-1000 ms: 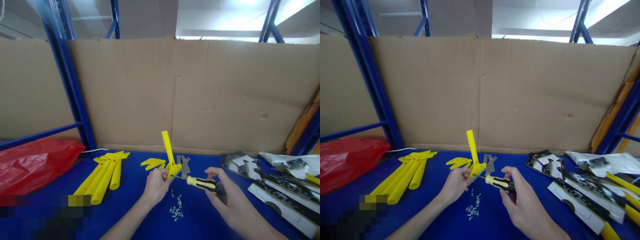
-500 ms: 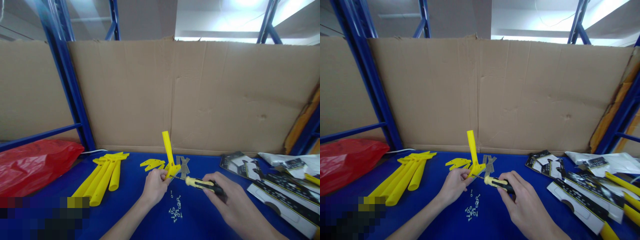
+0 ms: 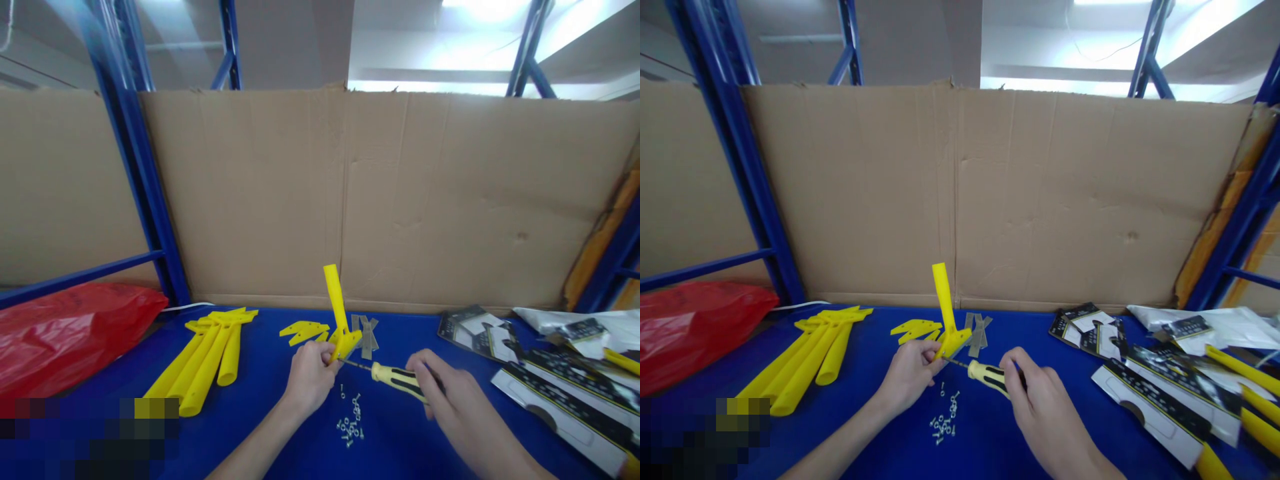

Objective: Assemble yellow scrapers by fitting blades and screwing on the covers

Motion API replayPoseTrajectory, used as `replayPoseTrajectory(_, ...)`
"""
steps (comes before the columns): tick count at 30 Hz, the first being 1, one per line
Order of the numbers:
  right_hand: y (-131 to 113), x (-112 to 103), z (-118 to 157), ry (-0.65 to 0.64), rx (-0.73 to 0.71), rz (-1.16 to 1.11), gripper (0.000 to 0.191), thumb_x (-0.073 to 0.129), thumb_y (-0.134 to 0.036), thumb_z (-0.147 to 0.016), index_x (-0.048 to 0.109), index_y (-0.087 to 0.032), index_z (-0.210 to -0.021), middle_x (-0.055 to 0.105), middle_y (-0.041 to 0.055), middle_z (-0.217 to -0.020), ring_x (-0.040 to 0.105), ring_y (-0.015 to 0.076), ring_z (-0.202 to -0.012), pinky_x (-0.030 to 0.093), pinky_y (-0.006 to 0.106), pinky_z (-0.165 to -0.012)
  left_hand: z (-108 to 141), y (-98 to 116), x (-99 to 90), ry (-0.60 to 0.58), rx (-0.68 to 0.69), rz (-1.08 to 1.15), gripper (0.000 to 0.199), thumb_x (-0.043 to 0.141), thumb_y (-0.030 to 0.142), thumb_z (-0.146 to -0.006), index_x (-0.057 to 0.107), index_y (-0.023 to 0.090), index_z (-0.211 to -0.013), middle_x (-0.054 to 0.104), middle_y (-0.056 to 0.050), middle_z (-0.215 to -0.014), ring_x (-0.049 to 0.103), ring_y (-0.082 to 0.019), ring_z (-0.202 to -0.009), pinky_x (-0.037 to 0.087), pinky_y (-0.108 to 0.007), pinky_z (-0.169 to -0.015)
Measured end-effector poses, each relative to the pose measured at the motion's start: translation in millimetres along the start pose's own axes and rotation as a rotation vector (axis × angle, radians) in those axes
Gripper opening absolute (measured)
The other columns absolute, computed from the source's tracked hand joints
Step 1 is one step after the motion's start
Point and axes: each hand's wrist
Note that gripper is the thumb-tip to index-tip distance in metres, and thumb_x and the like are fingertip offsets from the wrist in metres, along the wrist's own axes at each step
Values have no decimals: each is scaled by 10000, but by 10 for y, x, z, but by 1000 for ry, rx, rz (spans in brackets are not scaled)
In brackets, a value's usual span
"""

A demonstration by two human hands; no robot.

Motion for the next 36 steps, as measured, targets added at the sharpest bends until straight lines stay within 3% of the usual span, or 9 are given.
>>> replayPoseTrajectory(7, 70, 15, -56, -47, 44, -8, 318, 367, -431, -920, 592, -230, -1022, 659, -15, -604, 631, 182, -551, 442, 253, -515, -29, -18, -3, -55, -58, 93, 109, 665, 258, -699, 627, 176, -640, 529, 54, -518, 550, -108, -482, 437, -207, -489)
replayPoseTrajectory(11, 123, 1, -58, -90, 55, 46, 398, 531, -441, -831, 609, -228, -1158, 732, 54, -957, 682, 236, -836, 510, 298, -686, -45, -35, 1, -51, -76, 138, 114, 683, 252, -690, 625, 165, -645, 547, 49, -545, 558, -104, -475, 465, -209, -473)
replayPoseTrajectory(13, 137, -18, -60, -141, 10, 44, 316, 545, -393, -827, 659, -244, -1081, 731, 42, -985, 679, 234, -866, 504, 296, -717, -46, -36, 6, -44, -87, 160, 104, 682, 231, -688, 622, 159, -643, 547, 46, -550, 565, -106, -480, 480, -212, -467)
replayPoseTrajectory(16, 147, -52, -82, -164, -26, 37, 244, 472, -364, -874, 679, -243, -917, 726, 14, -785, 662, 201, -689, 465, 268, -609, -48, -28, 8, -18, -102, 194, 49, 654, 162, -693, 623, 146, -658, 533, 43, -557, 570, -106, -486, 495, -206, -448)
replayPoseTrajectory(20, 197, -76, -141, -54, 136, 132, 290, 396, -417, -897, 620, -234, -911, 667, 7, -644, 619, 210, -588, 397, 279, -540, -58, -10, -8, 43, -120, 240, 43, 601, 103, -713, 642, 117, -713, 566, 17, -615, 588, -105, -520, 509, -192, -433)
replayPoseTrajectory(24, 266, -54, -178, -55, 300, 330, 263, 365, -396, -909, 563, -232, -850, 678, 35, -733, 650, 249, -683, 375, 301, -572, -67, 8, -26, 94, -136, 288, 73, 603, 113, -720, 661, 99, -762, 597, -3, -643, 598, -104, -519, 503, -176, -404)
replayPoseTrajectory(29, 298, 22, -172, -100, 324, 504, 239, 342, -341, -931, 531, -209, -866, 649, 81, -923, 665, 279, -802, 387, 319, -591, -41, 40, -22, 102, -118, 330, 68, 626, 113, -699, 678, 104, -741, 613, -7, -630, 606, -110, -520, 502, -173, -398)
replayPoseTrajectory(36, 288, 32, -180, -142, 354, 612, 226, 373, -301, -911, 557, -190, -841, 620, 105, -931, 655, 276, -810, 428, 340, -601, -15, 63, -38, 95, -88, 305, 123, 605, 133, -709, 701, 116, -785, 613, 5, -592, 580, -109, -493, 494, -190, -411)
Point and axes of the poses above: each hand's wrist, its own z-axis away from the middle knuckle, its own x-axis out of the palm, y = z × x
